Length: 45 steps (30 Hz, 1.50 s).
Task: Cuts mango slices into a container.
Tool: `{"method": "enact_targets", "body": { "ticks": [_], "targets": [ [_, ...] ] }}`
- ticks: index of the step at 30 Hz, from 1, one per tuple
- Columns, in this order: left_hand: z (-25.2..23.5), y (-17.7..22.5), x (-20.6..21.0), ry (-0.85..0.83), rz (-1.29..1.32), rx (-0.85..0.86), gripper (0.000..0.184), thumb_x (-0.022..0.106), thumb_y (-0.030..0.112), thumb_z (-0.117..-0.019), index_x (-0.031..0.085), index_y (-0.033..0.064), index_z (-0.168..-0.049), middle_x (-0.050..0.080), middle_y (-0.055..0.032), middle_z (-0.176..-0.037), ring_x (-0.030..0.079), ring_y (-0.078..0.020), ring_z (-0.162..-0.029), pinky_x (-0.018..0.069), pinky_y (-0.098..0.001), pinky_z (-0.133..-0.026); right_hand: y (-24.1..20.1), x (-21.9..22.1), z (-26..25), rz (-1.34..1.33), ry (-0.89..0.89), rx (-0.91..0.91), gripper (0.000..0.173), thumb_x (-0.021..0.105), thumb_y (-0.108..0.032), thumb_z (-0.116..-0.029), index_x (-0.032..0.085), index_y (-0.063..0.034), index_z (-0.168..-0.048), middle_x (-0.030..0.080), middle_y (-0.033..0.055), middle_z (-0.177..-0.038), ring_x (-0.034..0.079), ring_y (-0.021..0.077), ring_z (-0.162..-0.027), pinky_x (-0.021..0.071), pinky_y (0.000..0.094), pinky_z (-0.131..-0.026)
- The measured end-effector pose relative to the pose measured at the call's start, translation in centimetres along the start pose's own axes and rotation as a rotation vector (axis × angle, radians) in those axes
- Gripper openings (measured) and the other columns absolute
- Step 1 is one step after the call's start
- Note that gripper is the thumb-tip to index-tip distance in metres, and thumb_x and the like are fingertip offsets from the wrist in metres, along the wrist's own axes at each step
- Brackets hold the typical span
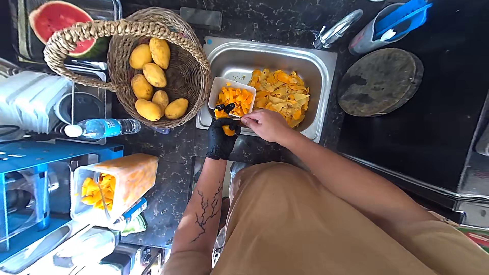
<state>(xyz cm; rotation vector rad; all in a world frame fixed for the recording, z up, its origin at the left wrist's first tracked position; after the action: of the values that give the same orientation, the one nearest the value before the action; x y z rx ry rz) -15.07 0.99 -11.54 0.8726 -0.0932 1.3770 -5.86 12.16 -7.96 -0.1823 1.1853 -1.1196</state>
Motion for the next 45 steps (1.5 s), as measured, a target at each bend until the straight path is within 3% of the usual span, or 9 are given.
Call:
{"method": "enact_targets", "body": {
  "ticks": [11, 18, 21, 25, 28, 31, 37, 41, 45],
  "targets": [
    [-1.6, 0.4, -0.8, 0.098, 0.008, 0.098, 0.027, 0.046, -0.002, -0.0887, 0.054, 0.0107, -0.111, 0.063, -0.0094, -0.095, 0.056, -0.0147, -0.059, 0.0465, -0.0279, -0.047, 1.1, 1.6, -0.8, 0.031, 0.015, 0.213, 0.048, 0.038, -0.058, -0.1065, 0.076, -0.0300, -0.117, 0.075, -0.0003, -0.110, 0.070, 0.0213, -0.108, 0.0533, 0.0553, -0.089],
    [-2.3, 0.5, -1.6, 0.222, -0.118, 0.059, 0.048, 0.049, -0.004, -0.0885, 0.049, 0.0074, -0.135, 0.061, -0.0131, -0.118, 0.059, -0.0175, -0.070, 0.0512, -0.0332, -0.054, 1.8, -0.7, -0.2, 0.157, 0.046, 0.453, 0.043, 0.037, -0.045, -0.1092, 0.071, -0.0183, -0.109, 0.074, 0.0112, -0.095, 0.072, 0.0342, -0.094, 0.0545, 0.0595, -0.071],
    [-2.3, 1.3, -1.8, 0.232, -0.181, 0.016, 0.044, 0.050, -0.001, -0.0917, 0.049, 0.0078, -0.135, 0.064, -0.0128, -0.110, 0.060, -0.0174, -0.069, 0.0519, -0.0342, -0.055, 5.2, -1.2, 0.3, 0.075, -0.111, 0.564, 0.047, 0.038, -0.045, -0.1087, 0.070, -0.0115, -0.105, 0.072, 0.0174, -0.097, 0.070, 0.0393, -0.095, 0.0525, 0.0650, -0.074],
    [-2.6, 1.1, -1.4, 0.174, -0.265, -0.006, 0.052, 0.049, 0.003, -0.0910, 0.046, 0.0103, -0.142, 0.065, -0.0140, -0.121, 0.059, -0.0172, -0.070, 0.0491, -0.0330, -0.053, 11.0, -2.1, 3.8, -0.039, -0.152, 0.603, 0.054, 0.039, -0.052, -0.1081, 0.072, -0.0090, -0.110, 0.070, 0.0195, -0.092, 0.069, 0.0386, -0.082, 0.0541, 0.0656, -0.075],
    [-1.4, 0.1, 1.0, -0.135, -0.227, -0.060, 0.039, 0.051, 0.025, -0.0999, 0.052, 0.0179, -0.138, 0.065, -0.0080, -0.122, 0.067, -0.0191, -0.095, 0.0575, -0.0380, -0.077, 13.8, -3.7, 8.2, -0.123, 0.049, 0.635, 0.052, 0.041, -0.052, -0.1077, 0.070, -0.0105, -0.116, 0.071, 0.0212, -0.097, 0.069, 0.0409, -0.086, 0.0521, 0.0694, -0.079],
    [-0.6, 0.9, 5.1, -0.425, -0.447, 0.025, 0.057, 0.045, 0.033, -0.1067, 0.033, 0.0123, -0.159, 0.039, -0.0067, -0.160, 0.046, -0.0191, -0.140, 0.0420, -0.0419, -0.114, 15.9, -3.5, 12.7, -0.321, 0.259, 0.688, 0.051, 0.037, -0.046, -0.1103, 0.066, -0.0053, -0.117, 0.063, 0.0120, -0.077, 0.061, 0.0243, -0.062, 0.0540, 0.0480, -0.060],
    [-4.2, 16.4, 1.2, 0.079, -1.092, 0.576, 0.038, 0.066, 0.019, -0.0947, 0.059, -0.0008, -0.126, 0.067, -0.0140, -0.112, 0.066, -0.0198, -0.101, 0.0566, -0.0398, -0.089, 16.1, -1.1, 16.4, -0.553, 0.371, 0.702, 0.045, 0.036, -0.037, -0.1123, 0.066, -0.0053, -0.122, 0.059, 0.0043, -0.069, 0.055, 0.0129, -0.051, 0.0500, 0.0318, -0.049],
    [-9.1, 26.1, -3.6, 0.472, -1.553, 0.491, 0.061, 0.071, 0.034, -0.0891, 0.054, -0.0005, -0.135, 0.063, -0.0238, -0.124, 0.063, -0.0388, -0.115, 0.0509, -0.0607, -0.097, 15.6, 0.2, 16.3, -0.522, 0.338, 0.699, 0.042, 0.041, -0.039, -0.1110, 0.065, -0.0069, -0.124, 0.060, 0.0063, -0.073, 0.056, 0.0165, -0.055, 0.0511, 0.0372, -0.053],
    [-12.7, 29.0, -4.3, 0.706, -1.829, 0.332, 0.086, 0.077, 0.054, -0.0778, 0.052, -0.0032, -0.137, 0.060, -0.0308, -0.130, 0.060, -0.0479, -0.120, 0.0494, -0.0673, -0.096, 13.9, 0.4, 14.9, -0.367, 0.225, 0.650, 0.045, 0.044, -0.044, -0.1088, 0.063, -0.0101, -0.131, 0.068, 0.0161, -0.093, 0.067, 0.0299, -0.078, 0.0562, 0.0545, -0.073]
  ]
}}
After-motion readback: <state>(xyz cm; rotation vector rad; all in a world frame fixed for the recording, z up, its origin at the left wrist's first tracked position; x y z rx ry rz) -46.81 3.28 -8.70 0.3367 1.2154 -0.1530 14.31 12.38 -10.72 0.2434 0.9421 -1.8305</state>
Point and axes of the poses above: each hand's wrist, its own z-axis away from the middle knuckle, its own x-axis out of the palm, y = z × x, the point moved 10 cm from there along -z, towards the middle knuckle
